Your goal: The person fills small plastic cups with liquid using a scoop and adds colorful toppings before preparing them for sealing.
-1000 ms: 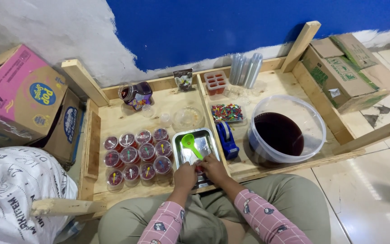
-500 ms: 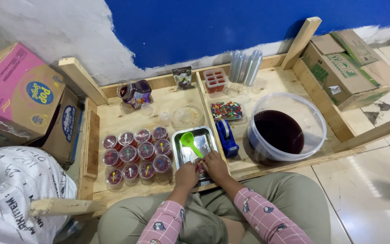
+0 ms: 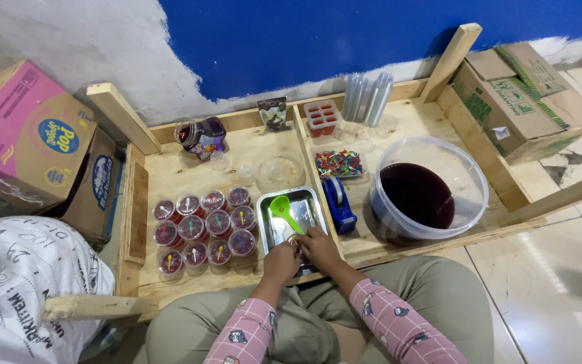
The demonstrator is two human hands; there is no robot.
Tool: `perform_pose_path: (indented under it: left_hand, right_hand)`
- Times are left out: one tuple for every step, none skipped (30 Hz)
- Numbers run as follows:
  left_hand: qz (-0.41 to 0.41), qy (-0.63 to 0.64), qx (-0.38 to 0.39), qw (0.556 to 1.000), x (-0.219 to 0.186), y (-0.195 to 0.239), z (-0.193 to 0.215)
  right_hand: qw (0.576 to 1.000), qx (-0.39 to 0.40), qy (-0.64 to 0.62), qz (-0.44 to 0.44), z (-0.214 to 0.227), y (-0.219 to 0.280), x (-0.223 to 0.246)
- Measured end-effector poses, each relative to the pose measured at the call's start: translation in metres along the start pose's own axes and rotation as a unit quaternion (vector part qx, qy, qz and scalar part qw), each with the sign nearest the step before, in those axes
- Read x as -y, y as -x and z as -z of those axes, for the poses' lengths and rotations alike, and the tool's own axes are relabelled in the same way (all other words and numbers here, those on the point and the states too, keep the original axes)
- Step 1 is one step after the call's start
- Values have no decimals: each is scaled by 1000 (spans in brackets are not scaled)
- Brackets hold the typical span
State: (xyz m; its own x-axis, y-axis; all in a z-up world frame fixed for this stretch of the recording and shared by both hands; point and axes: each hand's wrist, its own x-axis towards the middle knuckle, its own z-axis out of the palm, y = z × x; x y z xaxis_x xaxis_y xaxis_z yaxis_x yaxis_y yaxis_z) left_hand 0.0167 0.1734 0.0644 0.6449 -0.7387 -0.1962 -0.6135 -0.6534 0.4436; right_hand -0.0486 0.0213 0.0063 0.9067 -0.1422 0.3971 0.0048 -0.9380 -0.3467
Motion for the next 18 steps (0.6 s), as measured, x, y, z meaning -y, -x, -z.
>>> perform_pose_path:
  left_hand:
    - [0,0,0,1000,-2,0,1]
    - [8,-4,4,1000,-4,1,2]
    - [16,-9,8,1000,-7,1,3]
    - [16,-8,8,1000,-7,1,5]
    - [15,-10,8,1000,-7,1,6]
    - [14,-11,7,1000,-7,2,7]
    - [14,-10,8,1000,-6,1,5]
    - [11,-4,3,1000,-4,0,3]
    - [8,1,-1,1000,-3,-1,1]
    - [8,2,-1,1000,-5,1,3]
    - [6,-8,4,1000,-7,3,6]
    - [4,-17,9,1000,-9,5,9]
    - [4,-17,9,1000,-11,6,12]
    - [6,-16,7,1000,-12,8,14]
    - [8,-15,4,1000,-14,9,17]
    - [8,-15,4,1000,-13,9,16]
    - [9,-16,4,1000,-12,8,15]
    - [10,-16,4,1000,-12,8,13]
  right_hand:
    - [1000,0,0,0,0,0,0]
    - [1000,1,-2,0,0,0,0]
    - [1000,2,-5,1,0,0,0]
    - [1000,2,-4,0,-2,1,-1]
    - [1000,-2,4,1,-4,1,-1]
    - [1000,-6,12,1,-5,2,-2]
    - [1000,-6,12,1,-3,1,-1]
    - [1000,-4,10,-5,-1,1,1]
    - [1000,-2,9,-12,2,0,2]
    - [1000,-2,9,-12,4,0,3]
    - [1000,6,9,-4,6,-1,5]
    - [1000,13,9,5,8,-1,6]
    - [1000,13,9,5,5,0,5]
    - [1000,12,13,7,3,0,3]
    - [1000,12,17,9,0,1,2]
    - [1000,12,17,8,1,1,2]
    - [1000,14,12,8,2,0,2]
    - [1000,16,8,7,2,0,2]
